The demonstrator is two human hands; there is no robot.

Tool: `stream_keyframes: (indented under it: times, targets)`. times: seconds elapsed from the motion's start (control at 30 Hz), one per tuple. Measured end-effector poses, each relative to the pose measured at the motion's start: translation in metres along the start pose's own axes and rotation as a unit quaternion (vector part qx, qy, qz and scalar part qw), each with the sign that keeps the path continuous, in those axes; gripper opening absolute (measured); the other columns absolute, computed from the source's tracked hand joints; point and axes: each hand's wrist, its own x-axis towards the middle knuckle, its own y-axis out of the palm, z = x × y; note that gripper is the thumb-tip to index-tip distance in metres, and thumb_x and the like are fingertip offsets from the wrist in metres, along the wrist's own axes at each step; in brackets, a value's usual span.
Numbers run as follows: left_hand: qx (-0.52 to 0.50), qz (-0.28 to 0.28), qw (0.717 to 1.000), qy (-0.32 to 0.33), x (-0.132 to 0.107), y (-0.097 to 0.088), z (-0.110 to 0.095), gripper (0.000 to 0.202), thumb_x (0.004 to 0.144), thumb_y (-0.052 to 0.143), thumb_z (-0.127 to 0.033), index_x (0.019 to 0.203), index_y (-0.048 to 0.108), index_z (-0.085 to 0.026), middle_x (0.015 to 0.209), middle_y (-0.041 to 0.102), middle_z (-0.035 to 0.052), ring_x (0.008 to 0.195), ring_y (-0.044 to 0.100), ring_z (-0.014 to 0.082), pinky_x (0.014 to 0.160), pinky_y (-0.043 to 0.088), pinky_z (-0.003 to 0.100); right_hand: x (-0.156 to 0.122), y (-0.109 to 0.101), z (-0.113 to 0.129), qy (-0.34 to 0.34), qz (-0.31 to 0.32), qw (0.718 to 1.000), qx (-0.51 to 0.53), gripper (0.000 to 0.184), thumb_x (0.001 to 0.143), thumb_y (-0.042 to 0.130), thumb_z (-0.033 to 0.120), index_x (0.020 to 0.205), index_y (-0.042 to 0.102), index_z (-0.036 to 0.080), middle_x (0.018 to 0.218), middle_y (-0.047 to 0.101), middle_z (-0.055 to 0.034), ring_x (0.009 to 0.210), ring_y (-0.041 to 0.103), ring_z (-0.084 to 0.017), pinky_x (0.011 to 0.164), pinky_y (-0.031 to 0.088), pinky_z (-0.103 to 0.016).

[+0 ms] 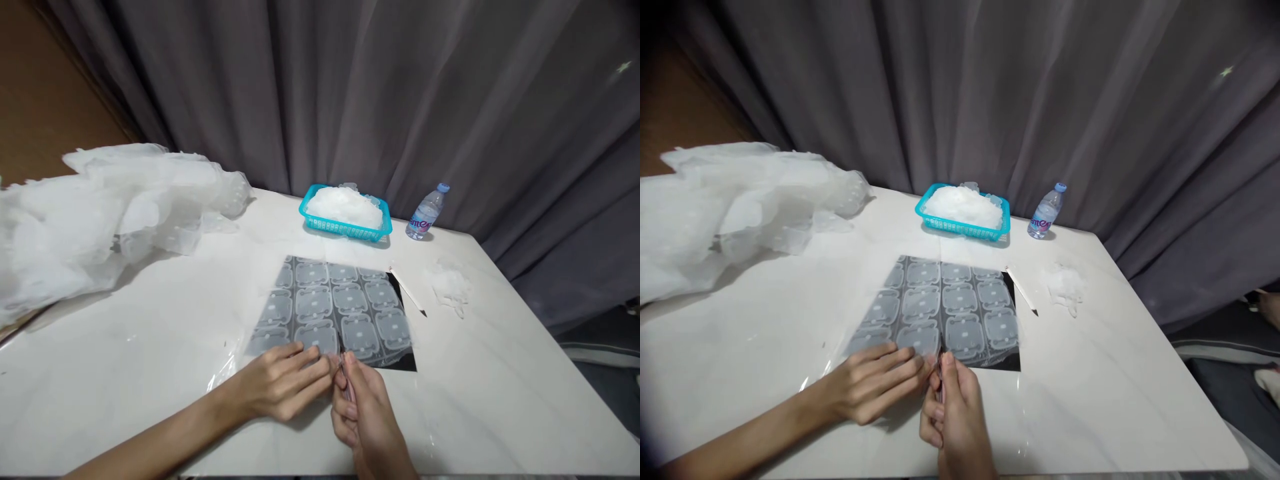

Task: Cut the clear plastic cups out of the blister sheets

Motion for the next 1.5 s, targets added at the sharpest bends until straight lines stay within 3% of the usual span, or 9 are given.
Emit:
stream_keyframes:
  times: [0.23, 0.83, 1.13, 1.33, 1.5]
  targets:
    - [-0.009, 0.017, 1.000, 0.004, 0.000, -0.001, 0.000, 0.031, 0.102, 0.045, -0.005, 0.083, 0.069, -0.014, 0.083, 0.075, 0.0046, 0.076, 0.071, 0.0158, 0.068, 0.052, 0.027, 0.002, -0.003, -0.002, -0.012, 0.030, 0.999, -0.016, 0.069, 0.061, 0.085, 0.077, 0.076, 0.049, 0.020, 0.062, 0.043, 0.0104, 0.042, 0.023, 0.000, 0.035, 0.011, -0.013]
    - [-0.013, 0.004, 1.000, 0.004, 0.008, -0.004, 0.001, 0.040, 0.105, 0.040, -0.007, 0.077, 0.067, -0.015, 0.074, 0.073, 0.0024, 0.069, 0.071, 0.0145, 0.064, 0.053, 0.027, 0.004, 0.001, -0.002, -0.010, 0.013, 1.000, -0.011, 0.070, 0.060, 0.085, 0.078, 0.080, 0.052, 0.020, 0.065, 0.046, 0.0089, 0.043, 0.023, 0.000, 0.039, 0.010, -0.014]
    - [-0.025, 0.000, 1.000, 0.012, 0.003, -0.001, 0.001, 0.040, 0.103, 0.040, -0.007, 0.075, 0.067, -0.015, 0.070, 0.068, 0.0031, 0.063, 0.067, 0.0155, 0.055, 0.049, 0.029, 0.007, 0.012, 0.010, -0.011, -0.014, 1.000, 0.000, 0.073, 0.051, 0.092, 0.073, 0.083, 0.055, 0.018, 0.066, 0.050, 0.0085, 0.046, 0.027, 0.001, 0.042, 0.013, -0.013]
    - [-0.028, 0.013, 0.999, 0.007, 0.003, -0.003, 0.000, 0.040, 0.103, 0.039, -0.006, 0.072, 0.064, -0.015, 0.071, 0.067, 0.0035, 0.064, 0.066, 0.0151, 0.059, 0.049, 0.028, 0.010, 0.011, 0.014, -0.005, -0.016, 1.000, 0.002, 0.075, 0.050, 0.095, 0.070, 0.086, 0.055, 0.018, 0.066, 0.050, 0.0091, 0.047, 0.028, 0.001, 0.043, 0.013, -0.013]
    - [-0.022, 0.001, 1.000, 0.012, 0.001, -0.002, 0.003, 0.032, 0.100, 0.047, -0.007, 0.074, 0.065, -0.014, 0.069, 0.065, 0.0028, 0.062, 0.063, 0.0147, 0.051, 0.042, 0.028, 0.011, 0.012, 0.014, -0.012, -0.013, 1.000, -0.015, 0.073, 0.050, 0.094, 0.071, 0.079, 0.054, 0.018, 0.066, 0.050, 0.0084, 0.047, 0.028, 0.001, 0.042, 0.012, -0.014]
